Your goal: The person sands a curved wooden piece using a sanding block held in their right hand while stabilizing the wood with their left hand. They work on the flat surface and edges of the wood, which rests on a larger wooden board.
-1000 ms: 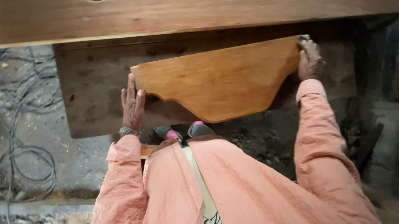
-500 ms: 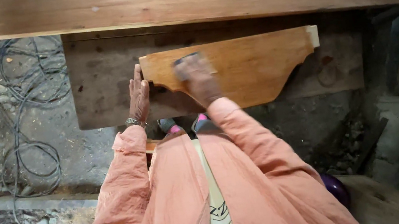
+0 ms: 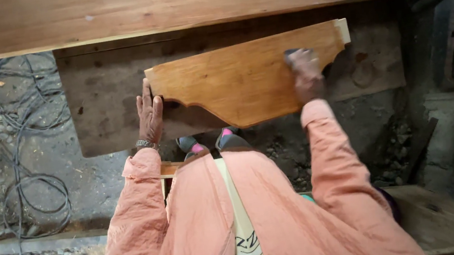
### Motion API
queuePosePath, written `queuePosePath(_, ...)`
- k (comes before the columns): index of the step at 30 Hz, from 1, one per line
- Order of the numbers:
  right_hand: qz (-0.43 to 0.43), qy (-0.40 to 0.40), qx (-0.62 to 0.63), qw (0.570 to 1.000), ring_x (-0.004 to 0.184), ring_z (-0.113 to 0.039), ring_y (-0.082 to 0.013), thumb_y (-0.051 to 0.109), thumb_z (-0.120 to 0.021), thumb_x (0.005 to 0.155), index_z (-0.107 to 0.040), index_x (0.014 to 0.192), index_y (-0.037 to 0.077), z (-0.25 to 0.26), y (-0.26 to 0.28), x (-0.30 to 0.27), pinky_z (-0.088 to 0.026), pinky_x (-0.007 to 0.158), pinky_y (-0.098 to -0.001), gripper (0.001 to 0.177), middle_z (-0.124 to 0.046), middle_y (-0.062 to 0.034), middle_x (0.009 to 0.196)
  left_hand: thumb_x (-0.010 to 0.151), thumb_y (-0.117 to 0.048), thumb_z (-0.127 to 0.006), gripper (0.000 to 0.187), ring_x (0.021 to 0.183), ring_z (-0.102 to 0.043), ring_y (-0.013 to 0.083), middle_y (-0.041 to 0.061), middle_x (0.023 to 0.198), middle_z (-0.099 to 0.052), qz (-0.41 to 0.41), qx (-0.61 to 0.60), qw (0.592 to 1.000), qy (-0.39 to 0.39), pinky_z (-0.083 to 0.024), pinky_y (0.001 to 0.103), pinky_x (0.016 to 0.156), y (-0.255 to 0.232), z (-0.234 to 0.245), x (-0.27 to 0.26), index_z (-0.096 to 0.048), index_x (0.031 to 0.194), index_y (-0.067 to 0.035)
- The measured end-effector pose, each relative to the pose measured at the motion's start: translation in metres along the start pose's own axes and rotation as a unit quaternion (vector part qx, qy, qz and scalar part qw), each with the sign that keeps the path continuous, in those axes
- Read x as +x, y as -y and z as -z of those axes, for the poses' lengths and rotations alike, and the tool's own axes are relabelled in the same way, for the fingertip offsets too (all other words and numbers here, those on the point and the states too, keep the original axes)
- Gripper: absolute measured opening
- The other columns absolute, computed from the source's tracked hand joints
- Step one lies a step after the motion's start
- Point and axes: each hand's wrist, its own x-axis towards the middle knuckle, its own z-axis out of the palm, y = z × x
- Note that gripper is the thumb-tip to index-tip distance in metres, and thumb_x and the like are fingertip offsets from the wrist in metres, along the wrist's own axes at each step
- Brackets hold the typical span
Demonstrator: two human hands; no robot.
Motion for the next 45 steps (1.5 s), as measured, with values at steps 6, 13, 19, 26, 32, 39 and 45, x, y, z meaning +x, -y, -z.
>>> queuePosePath(6,-0.165,-0.081,-0.050,0.982,0.138,-0.051,-0.0182,0.024,-0.073,0.102,-0.070,0.140,0.029,0.031,-0.086,0.020,-0.031,0.119,-0.0325,0.038,-0.062,0.0012,0.146,0.109,-0.059,-0.034,0.067,0.147,-0.011,0.0634,0.004,0.173,-0.021,-0.008,-0.004,1.000,-0.023,-0.009,0.063,0.127,0.001,-0.004,0.000,-0.019,0.168,-0.030)
queuePosePath(13,-0.106,-0.133,-0.412,0.895,0.143,-0.042,-0.0307,0.006,-0.059,0.100,-0.050,0.151,0.028,-0.038,-0.111,0.007,-0.028,0.117,-0.0529,0.056,-0.050,-0.0150,0.150,0.107,-0.065,-0.034,0.068,0.150,-0.013,0.0588,-0.001,0.172,-0.024,-0.007,-0.027,0.999,-0.016,-0.011,0.060,0.127,-0.006,0.003,-0.004,-0.021,0.167,-0.034)
queuePosePath(19,0.066,-0.121,-0.228,0.964,0.133,-0.058,-0.0356,-0.005,-0.055,0.092,-0.070,0.133,0.007,-0.059,0.082,-0.035,-0.035,0.116,-0.0528,0.045,-0.064,-0.0221,0.138,0.106,-0.066,-0.032,0.069,0.151,-0.012,0.0569,-0.001,0.172,-0.023,-0.003,-0.033,0.999,-0.002,-0.009,0.059,0.128,-0.006,0.003,-0.001,-0.021,0.167,-0.034)
queuePosePath(26,0.055,0.072,0.051,0.995,0.149,-0.042,-0.0197,0.014,-0.079,0.084,-0.061,0.145,0.031,-0.097,0.255,-0.009,-0.026,0.128,-0.0410,0.067,-0.051,0.0028,0.158,0.109,-0.063,-0.025,0.071,0.150,-0.013,0.0594,0.007,0.173,-0.019,-0.060,0.010,0.998,0.008,-0.008,0.063,0.126,0.013,0.003,0.005,-0.015,0.169,-0.026)
queuePosePath(32,0.093,-0.003,0.025,0.995,0.139,-0.054,-0.0265,0.011,-0.052,0.101,-0.067,0.141,0.020,-0.026,0.217,-0.041,-0.028,0.126,-0.0415,0.044,-0.060,-0.0104,0.149,0.108,-0.062,-0.024,0.069,0.148,-0.012,0.0621,0.004,0.174,-0.017,-0.035,0.023,0.999,0.029,-0.010,0.063,0.126,0.002,0.010,-0.001,-0.015,0.168,-0.028)
queuePosePath(39,-0.011,-0.013,-0.112,0.994,0.144,-0.047,-0.0304,0.008,-0.049,0.108,-0.063,0.148,0.014,0.017,0.020,-0.051,-0.021,0.123,-0.0452,0.043,-0.055,-0.0124,0.155,0.106,-0.068,-0.028,0.070,0.150,-0.011,0.0586,-0.004,0.173,-0.019,-0.027,0.001,1.000,0.015,-0.010,0.060,0.128,0.004,0.004,0.002,-0.016,0.168,-0.037)
queuePosePath(45,-0.177,-0.087,0.003,0.980,0.144,-0.044,-0.0245,0.017,-0.070,0.106,-0.067,0.144,0.017,0.006,-0.088,-0.027,-0.017,0.120,-0.0371,0.038,-0.058,-0.0050,0.151,0.107,-0.067,-0.029,0.070,0.150,-0.012,0.0591,0.000,0.173,-0.022,-0.023,0.003,1.000,0.005,-0.011,0.061,0.128,-0.003,0.007,-0.004,-0.018,0.168,-0.033)
